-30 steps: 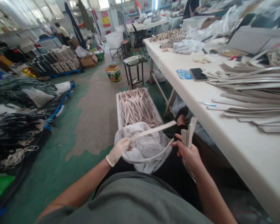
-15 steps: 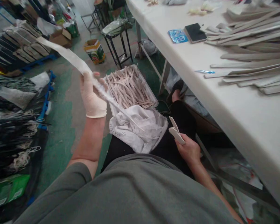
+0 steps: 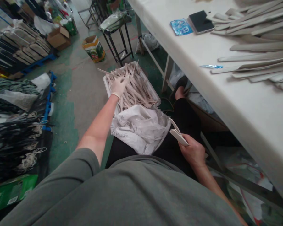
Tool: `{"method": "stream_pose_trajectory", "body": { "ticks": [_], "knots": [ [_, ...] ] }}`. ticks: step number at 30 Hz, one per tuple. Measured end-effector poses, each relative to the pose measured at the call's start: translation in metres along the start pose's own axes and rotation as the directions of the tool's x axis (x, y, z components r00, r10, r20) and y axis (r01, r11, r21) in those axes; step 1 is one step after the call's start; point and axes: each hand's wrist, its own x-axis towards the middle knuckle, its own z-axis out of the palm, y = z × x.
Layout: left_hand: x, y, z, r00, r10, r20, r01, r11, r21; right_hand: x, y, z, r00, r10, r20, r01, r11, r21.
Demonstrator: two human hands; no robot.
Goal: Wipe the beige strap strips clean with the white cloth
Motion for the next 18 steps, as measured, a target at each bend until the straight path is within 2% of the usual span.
{"method": "stream_pose_trajectory", "body": {
  "ticks": [2,3,4,6,7,9,14,16,18],
  "knots": [
    [-0.061,-0.008,0.023,0.974,-0.006,0.228,-0.017,0.995,0.101,0.0,0.0,0.0,1.0,-0.011,-0.003,0.011,1.0,0.008],
    [-0.091,-0.012,0.032,0.935,-0.016,0.355,-0.041,0.987,0.154,0.0,0.0,0.0,1.0,-0.016,-0.003,0.016,1.0,0.011],
    [-0.118,-0.015,0.041,0.904,-0.049,0.425,-0.049,0.975,0.215,0.0,-0.001,-0.001,1.0,-0.019,-0.005,0.019,1.0,0.011],
    [-0.159,-0.023,0.054,0.863,-0.126,0.49,-0.051,0.942,0.332,0.001,-0.002,0.0,1.0,-0.026,-0.008,0.026,1.0,0.006],
    [-0.172,-0.027,0.06,0.862,-0.156,0.482,-0.041,0.927,0.373,0.001,-0.002,0.0,1.0,-0.027,-0.008,0.027,1.0,0.001],
    [-0.184,-0.034,0.068,0.882,-0.185,0.435,-0.009,0.914,0.406,0.002,-0.004,0.0,1.0,-0.028,-0.007,0.028,1.0,-0.014],
    [-0.181,-0.032,0.077,0.951,-0.185,0.248,0.075,0.917,0.392,0.003,-0.004,0.0,1.0,-0.019,0.01,0.019,0.999,-0.038],
    [-0.181,-0.031,0.079,0.962,-0.195,0.19,0.097,0.898,0.429,0.003,-0.003,0.0,1.0,-0.008,0.016,0.008,0.999,-0.04],
    [-0.181,-0.033,0.08,0.959,-0.218,0.179,0.112,0.876,0.469,0.003,-0.002,0.001,1.0,-0.002,0.017,0.003,0.999,-0.039]
  ]
}}
